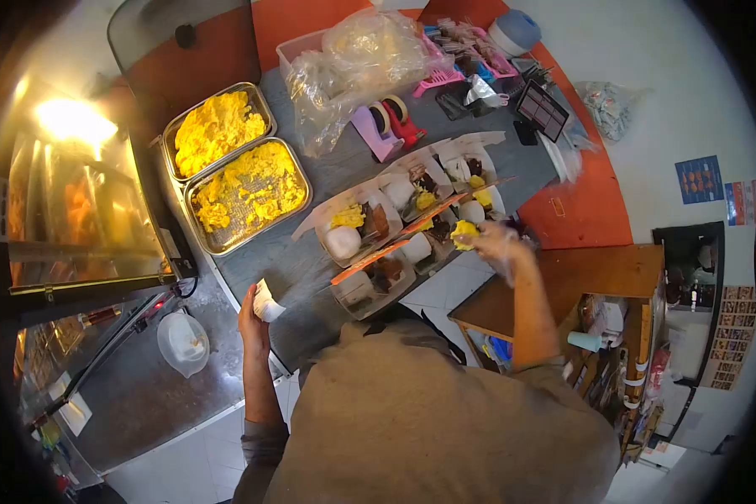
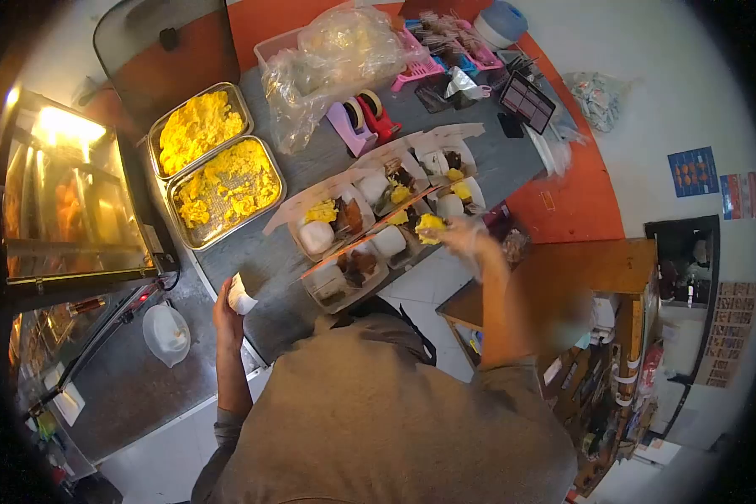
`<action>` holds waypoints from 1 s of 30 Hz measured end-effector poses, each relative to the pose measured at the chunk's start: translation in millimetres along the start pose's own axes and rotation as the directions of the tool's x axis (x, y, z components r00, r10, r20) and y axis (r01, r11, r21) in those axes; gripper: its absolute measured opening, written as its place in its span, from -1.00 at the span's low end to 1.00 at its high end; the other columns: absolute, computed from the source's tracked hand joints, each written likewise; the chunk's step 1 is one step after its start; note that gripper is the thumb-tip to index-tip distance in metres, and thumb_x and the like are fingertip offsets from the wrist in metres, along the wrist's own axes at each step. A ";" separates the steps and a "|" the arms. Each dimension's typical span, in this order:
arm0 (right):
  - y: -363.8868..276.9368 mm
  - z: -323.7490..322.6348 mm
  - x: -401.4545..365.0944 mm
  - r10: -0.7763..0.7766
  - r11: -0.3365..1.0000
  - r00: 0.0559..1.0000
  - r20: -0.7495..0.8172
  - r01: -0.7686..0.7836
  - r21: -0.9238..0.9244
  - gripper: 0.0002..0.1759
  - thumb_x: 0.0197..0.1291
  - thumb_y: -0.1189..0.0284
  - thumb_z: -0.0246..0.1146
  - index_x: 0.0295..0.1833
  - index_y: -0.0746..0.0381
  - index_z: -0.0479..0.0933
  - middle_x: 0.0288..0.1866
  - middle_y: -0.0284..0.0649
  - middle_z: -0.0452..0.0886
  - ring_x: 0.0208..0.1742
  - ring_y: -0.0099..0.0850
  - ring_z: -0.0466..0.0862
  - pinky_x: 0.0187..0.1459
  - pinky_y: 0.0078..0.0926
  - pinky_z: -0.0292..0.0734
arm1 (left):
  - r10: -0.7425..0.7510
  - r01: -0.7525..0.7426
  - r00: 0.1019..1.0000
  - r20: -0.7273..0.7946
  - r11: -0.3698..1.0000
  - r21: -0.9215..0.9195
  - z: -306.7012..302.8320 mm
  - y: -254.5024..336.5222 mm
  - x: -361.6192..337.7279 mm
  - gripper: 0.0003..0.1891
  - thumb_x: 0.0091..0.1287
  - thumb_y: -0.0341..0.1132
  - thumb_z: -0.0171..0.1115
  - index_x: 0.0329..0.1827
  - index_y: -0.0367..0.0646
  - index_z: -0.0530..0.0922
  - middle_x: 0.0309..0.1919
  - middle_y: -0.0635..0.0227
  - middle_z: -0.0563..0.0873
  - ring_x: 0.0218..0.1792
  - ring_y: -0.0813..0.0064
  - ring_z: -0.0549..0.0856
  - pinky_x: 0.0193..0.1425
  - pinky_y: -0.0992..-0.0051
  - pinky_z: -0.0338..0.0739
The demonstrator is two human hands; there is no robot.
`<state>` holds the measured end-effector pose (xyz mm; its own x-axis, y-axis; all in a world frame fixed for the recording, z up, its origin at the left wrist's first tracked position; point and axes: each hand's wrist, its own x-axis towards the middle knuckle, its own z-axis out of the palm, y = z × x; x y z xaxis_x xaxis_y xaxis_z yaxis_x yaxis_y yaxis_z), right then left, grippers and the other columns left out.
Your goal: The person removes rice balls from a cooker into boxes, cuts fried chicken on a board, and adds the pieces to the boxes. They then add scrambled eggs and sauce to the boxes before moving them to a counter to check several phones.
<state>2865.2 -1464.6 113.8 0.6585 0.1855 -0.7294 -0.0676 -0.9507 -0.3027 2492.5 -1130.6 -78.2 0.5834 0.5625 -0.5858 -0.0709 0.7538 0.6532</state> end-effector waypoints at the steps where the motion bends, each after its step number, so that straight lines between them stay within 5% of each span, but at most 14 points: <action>1: 21.5 16.3 14.7 0.028 1.000 1.000 0.002 -0.028 0.012 -0.02 -0.19 -0.39 0.41 -0.01 0.33 0.57 -0.35 -0.18 0.67 -0.40 -0.46 0.67 -0.37 -0.45 0.56 | 0.012 -0.012 1.000 -0.010 1.000 0.005 7.5 0.2 -0.8 -0.56 0.51 -0.10 0.07 0.29 -0.19 0.50 0.13 0.31 0.64 0.08 0.47 0.64 0.14 0.43 0.53; 5: 50.9 119.7 60.7 -0.182 0.983 0.980 -0.077 0.182 -0.006 -0.02 -0.09 -0.37 0.34 0.05 0.38 0.55 -0.05 0.13 0.69 -0.04 0.04 0.68 -0.01 -0.09 0.54 | 0.077 -0.074 0.997 -0.028 0.992 0.100 29.2 -3.2 -11.4 -0.53 0.49 -0.09 0.10 0.34 -0.18 0.47 0.16 0.33 0.62 0.11 0.48 0.63 0.16 0.44 0.51; 7: 33.3 166.5 62.3 -0.392 0.918 0.915 -0.098 0.396 0.023 -0.22 0.11 -0.18 0.31 0.17 0.27 0.49 0.01 0.18 0.64 0.01 0.13 0.64 0.02 -0.07 0.53 | 0.082 -0.071 0.994 -0.078 0.990 0.125 33.3 -12.6 -16.3 -0.52 0.49 -0.08 0.10 0.35 -0.17 0.45 0.18 0.33 0.61 0.13 0.47 0.62 0.17 0.42 0.50; 9: 4.5 188.3 30.9 -0.405 0.914 0.888 -0.218 0.384 -0.135 -0.41 0.25 0.26 0.26 0.35 0.19 0.31 -0.01 0.16 0.63 0.01 0.07 0.64 0.01 -0.07 0.52 | 0.081 -0.066 0.991 -0.109 0.989 0.134 39.7 -21.8 -32.6 -0.52 0.49 -0.09 0.10 0.35 -0.18 0.45 0.18 0.32 0.61 0.14 0.46 0.61 0.18 0.42 0.49; 11: 8.2 208.5 39.3 -0.539 0.842 0.822 -0.186 0.517 -0.154 -0.31 0.22 0.40 0.20 0.46 0.16 0.16 0.07 0.21 0.58 0.07 0.11 0.61 0.05 -0.01 0.50 | 0.065 -0.047 0.990 -0.124 0.988 0.146 41.0 -29.7 -43.5 -0.50 0.48 -0.08 0.10 0.36 -0.19 0.44 0.18 0.32 0.60 0.15 0.44 0.60 0.19 0.41 0.48; 13: 13.6 229.3 56.4 -0.669 0.743 0.621 -0.409 0.550 -0.381 -0.16 0.19 0.42 0.20 0.54 0.13 -0.03 0.13 0.24 0.52 -0.01 0.20 0.62 0.02 0.00 0.51 | 0.122 -0.094 0.976 -0.181 0.984 0.153 38.7 -41.1 -56.5 -0.50 0.47 -0.12 0.13 0.37 -0.19 0.43 0.16 0.28 0.61 0.12 0.45 0.60 0.19 0.41 0.48; 15: 20.1 228.9 57.0 -0.629 0.773 0.713 -0.310 0.529 -0.351 -0.10 0.19 0.45 0.19 0.57 0.16 -0.13 0.17 0.25 0.48 -0.02 0.22 0.60 0.01 -0.01 0.53 | 0.206 -0.153 0.954 -0.217 0.959 0.238 33.5 -49.6 -66.9 -0.51 0.45 -0.18 0.17 0.37 -0.21 0.43 0.15 0.26 0.61 0.10 0.46 0.61 0.18 0.43 0.49; 18: 13.2 203.4 35.5 -0.453 0.891 0.863 -0.222 0.438 -0.118 -0.22 0.26 0.45 0.11 0.55 0.23 -0.05 0.22 0.20 0.48 0.12 0.11 0.58 0.16 -0.05 0.45 | 0.409 -0.302 0.878 -0.248 0.876 0.376 29.0 -57.9 -84.3 -0.52 0.39 -0.28 0.25 0.34 -0.24 0.44 0.14 0.21 0.60 0.07 0.45 0.62 0.16 0.44 0.51; 19: 17.9 200.1 34.9 -0.461 0.887 0.860 -0.219 0.445 -0.124 -0.22 0.26 0.45 0.11 0.55 0.23 -0.05 0.22 0.20 0.48 0.12 0.11 0.58 0.16 -0.05 0.45 | 0.528 -0.396 0.813 -0.248 0.811 0.430 31.0 -57.8 -89.6 -0.52 0.36 -0.33 0.30 0.31 -0.26 0.45 0.13 0.19 0.60 0.06 0.44 0.62 0.16 0.43 0.52; 21: 26.1 196.2 36.9 -0.611 0.726 0.661 -0.436 0.687 0.025 -0.30 0.27 0.44 0.10 0.50 0.23 0.06 0.15 0.15 0.54 0.07 0.09 0.60 0.12 -0.09 0.48 | 0.578 -0.457 0.764 -0.285 0.798 0.393 37.0 -53.2 -97.9 -0.55 0.34 -0.42 0.30 0.29 -0.27 0.49 0.09 0.21 0.63 0.02 0.50 0.62 0.05 0.52 0.53; 23: 15.0 177.1 22.7 -0.558 0.694 0.743 -0.370 0.662 0.282 -0.42 0.22 0.52 0.07 0.39 0.25 0.23 0.08 -0.03 0.60 -0.01 -0.13 0.64 0.07 -0.24 0.51 | 0.547 -0.373 0.764 -0.343 0.808 0.457 26.9 -52.2 -102.8 -0.65 0.34 -0.40 0.30 0.18 -0.26 0.58 -0.01 0.24 0.68 -0.05 0.52 0.64 0.02 0.53 0.53; 26: -61.6 169.6 10.0 -0.605 0.048 0.693 -0.392 0.523 0.851 -0.54 0.22 0.52 0.08 0.27 0.15 0.37 -0.60 -0.41 0.31 -0.72 -0.71 0.20 -0.73 -0.75 0.08 | 0.564 -0.340 0.730 -0.387 0.790 0.510 12.9 -53.4 -105.1 -0.76 0.34 -0.39 0.30 0.02 -0.27 0.69 -0.13 0.29 0.73 -0.13 0.56 0.65 -0.02 0.53 0.55; 28: -132.8 157.2 20.8 -0.836 0.209 0.457 -0.304 0.777 0.593 -0.56 0.20 0.48 0.11 0.23 0.25 0.39 -0.52 -0.25 0.53 -0.56 -0.42 0.51 -0.53 -0.41 0.45 | 0.559 -0.384 0.734 -0.385 0.810 0.443 30.1 -42.9 -103.8 -0.71 0.34 -0.42 0.30 0.10 -0.27 0.65 -0.07 0.29 0.72 -0.10 0.56 0.64 0.02 0.52 0.55; 30: -218.3 157.6 27.3 -0.901 0.424 0.428 -0.075 0.903 0.061 -0.52 0.20 0.41 0.14 0.24 0.28 0.40 -0.33 -0.10 0.68 -0.33 -0.18 0.66 -0.28 -0.16 0.58 | 0.594 -0.469 0.743 -0.308 0.790 0.394 36.5 -35.6 -93.7 -0.61 0.33 -0.47 0.30 0.23 -0.29 0.56 0.05 0.26 0.67 -0.01 0.52 0.63 0.12 0.51 0.54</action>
<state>2779.8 -1212.8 63.3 0.3986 0.9171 0.0063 0.5207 -0.2206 -0.8248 2470.0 -1222.6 -29.0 0.1421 0.9705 -0.1946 -0.0111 0.1982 0.9801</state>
